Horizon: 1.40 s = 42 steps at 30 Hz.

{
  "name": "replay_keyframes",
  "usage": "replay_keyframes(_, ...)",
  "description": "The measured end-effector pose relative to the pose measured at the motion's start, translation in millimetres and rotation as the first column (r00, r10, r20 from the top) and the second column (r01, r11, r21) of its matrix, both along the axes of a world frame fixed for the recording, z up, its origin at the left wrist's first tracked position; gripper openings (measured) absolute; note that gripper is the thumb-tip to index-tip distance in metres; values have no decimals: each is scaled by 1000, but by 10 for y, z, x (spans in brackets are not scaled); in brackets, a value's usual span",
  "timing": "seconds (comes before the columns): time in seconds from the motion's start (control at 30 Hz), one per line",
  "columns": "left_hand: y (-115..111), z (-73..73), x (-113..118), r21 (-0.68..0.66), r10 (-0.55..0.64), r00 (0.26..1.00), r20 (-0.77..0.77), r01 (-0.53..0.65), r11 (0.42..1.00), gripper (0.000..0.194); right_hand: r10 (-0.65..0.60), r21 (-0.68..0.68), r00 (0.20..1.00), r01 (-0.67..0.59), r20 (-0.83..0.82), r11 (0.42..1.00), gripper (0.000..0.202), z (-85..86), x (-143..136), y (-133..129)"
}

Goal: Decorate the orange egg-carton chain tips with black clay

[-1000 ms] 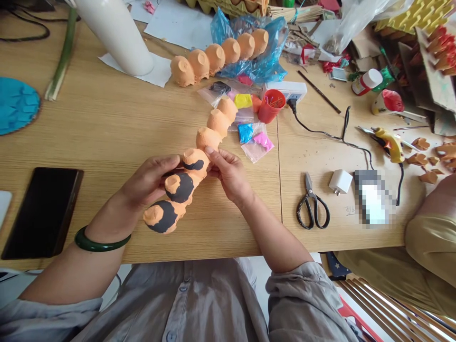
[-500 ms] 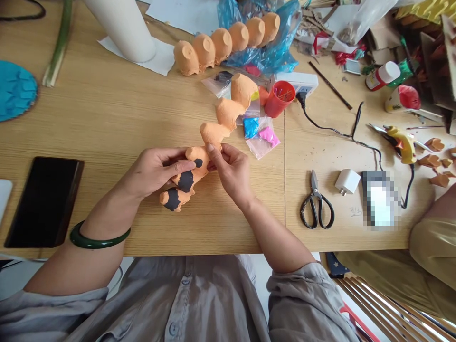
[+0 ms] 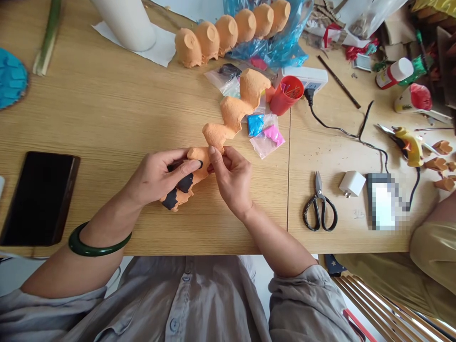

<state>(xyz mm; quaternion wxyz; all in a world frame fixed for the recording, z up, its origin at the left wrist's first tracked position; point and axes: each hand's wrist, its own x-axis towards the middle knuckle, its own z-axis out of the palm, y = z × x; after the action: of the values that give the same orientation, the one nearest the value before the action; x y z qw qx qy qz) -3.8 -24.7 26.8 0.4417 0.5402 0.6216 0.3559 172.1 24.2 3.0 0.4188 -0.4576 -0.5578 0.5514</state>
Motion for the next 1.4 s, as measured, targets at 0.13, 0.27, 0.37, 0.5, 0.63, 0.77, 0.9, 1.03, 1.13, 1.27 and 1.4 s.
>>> replay_keyframes(0.13,-8,13,22,21,32,995,-95,-30,999,41,-5,-13,1000,4,-2,1000,54,-6,-4,-35)
replay_keyframes(0.27,-14,-25,32,-8,55,988,-143,-57,998,44,7,-56,1000,-8,-12,998,55,-48,-13,-40)
replay_keyframes(0.37,-13,-57,33,-18,102,981,-166,-107,994,49,40,-97,998,-44,-45,994,58,-82,-19,4)
replay_keyframes(0.5,-10,-32,-7,-106,134,991,29,-130,986,62,87,-162,990,-104,-112,981,62,-91,-8,100)
replay_keyframes(0.63,-6,35,-60,-192,95,960,265,-44,980,72,84,-175,987,-107,-137,979,62,-74,13,154)
replay_keyframes(0.77,8,27,-44,-145,48,960,275,-8,989,56,73,-131,987,-92,-146,987,61,-75,13,134)
replay_keyframes(0.9,9,-24,-22,-128,23,970,243,8,992,53,81,-75,986,-93,-143,993,60,-86,-5,98)
replay_keyframes(1.03,-1,-44,-34,-122,14,971,237,16,992,48,82,-77,991,-90,-103,993,62,-87,-9,101)
replay_keyframes(1.13,-1,-45,-42,-123,13,978,207,12,992,44,85,-99,993,-93,-82,991,65,-96,-4,121)
replay_keyframes(1.27,11,-33,-51,-113,-37,984,176,57,992,41,81,-146,991,-97,-107,984,65,-106,13,152)
replay_keyframes(1.4,29,-16,-91,-96,-68,988,142,82,992,42,92,-182,989,-112,-118,977,63,-106,27,172)
